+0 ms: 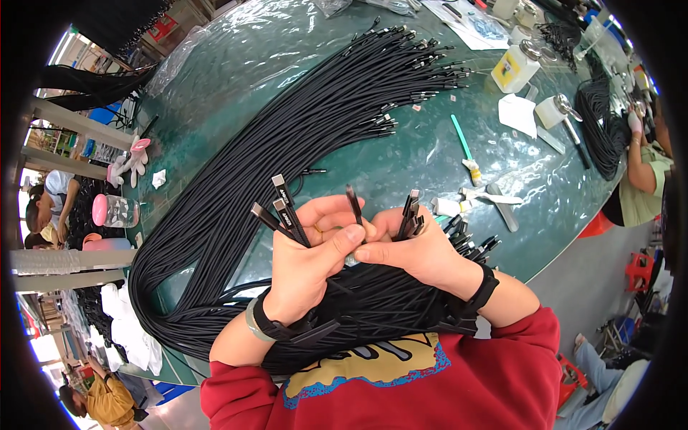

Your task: The person gathers several black cables and wipes the metal connectors one by one with a cloth-wrapped stick. After cleaning the connectors, the person bundles the cables together and sets them back on the table.

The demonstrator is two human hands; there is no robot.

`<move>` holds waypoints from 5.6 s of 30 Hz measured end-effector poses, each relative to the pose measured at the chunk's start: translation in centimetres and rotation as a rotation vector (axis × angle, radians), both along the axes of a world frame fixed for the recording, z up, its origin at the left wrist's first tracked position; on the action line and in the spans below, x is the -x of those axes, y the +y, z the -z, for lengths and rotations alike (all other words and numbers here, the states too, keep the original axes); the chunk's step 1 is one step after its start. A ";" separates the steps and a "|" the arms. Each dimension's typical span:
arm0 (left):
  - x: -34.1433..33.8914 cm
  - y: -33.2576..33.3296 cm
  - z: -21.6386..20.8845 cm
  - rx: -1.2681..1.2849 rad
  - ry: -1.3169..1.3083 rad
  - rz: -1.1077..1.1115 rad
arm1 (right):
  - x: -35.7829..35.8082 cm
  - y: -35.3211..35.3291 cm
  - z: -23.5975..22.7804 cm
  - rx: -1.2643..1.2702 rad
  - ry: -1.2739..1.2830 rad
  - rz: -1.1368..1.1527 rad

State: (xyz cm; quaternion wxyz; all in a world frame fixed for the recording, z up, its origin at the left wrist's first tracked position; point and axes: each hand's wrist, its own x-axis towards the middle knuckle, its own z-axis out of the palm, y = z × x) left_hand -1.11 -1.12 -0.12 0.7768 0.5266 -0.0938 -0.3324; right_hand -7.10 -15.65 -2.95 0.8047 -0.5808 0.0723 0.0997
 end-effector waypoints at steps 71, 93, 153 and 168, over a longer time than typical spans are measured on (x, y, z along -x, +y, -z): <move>0.1 0.5 -1.2 -0.065 0.003 0.085 | 0.1 -0.5 -0.6 -0.002 -0.019 -0.102; 0.5 -0.6 1.3 -0.128 -0.144 0.149 | 0.3 0.5 -0.7 -0.017 -0.052 0.037; -0.3 0.6 -0.2 0.015 0.007 0.142 | 0.6 -0.1 -0.7 0.026 -0.154 -0.157; -0.3 0.3 0.2 0.004 -0.101 -0.075 | 0.5 -0.2 -0.6 -0.018 -0.106 -0.107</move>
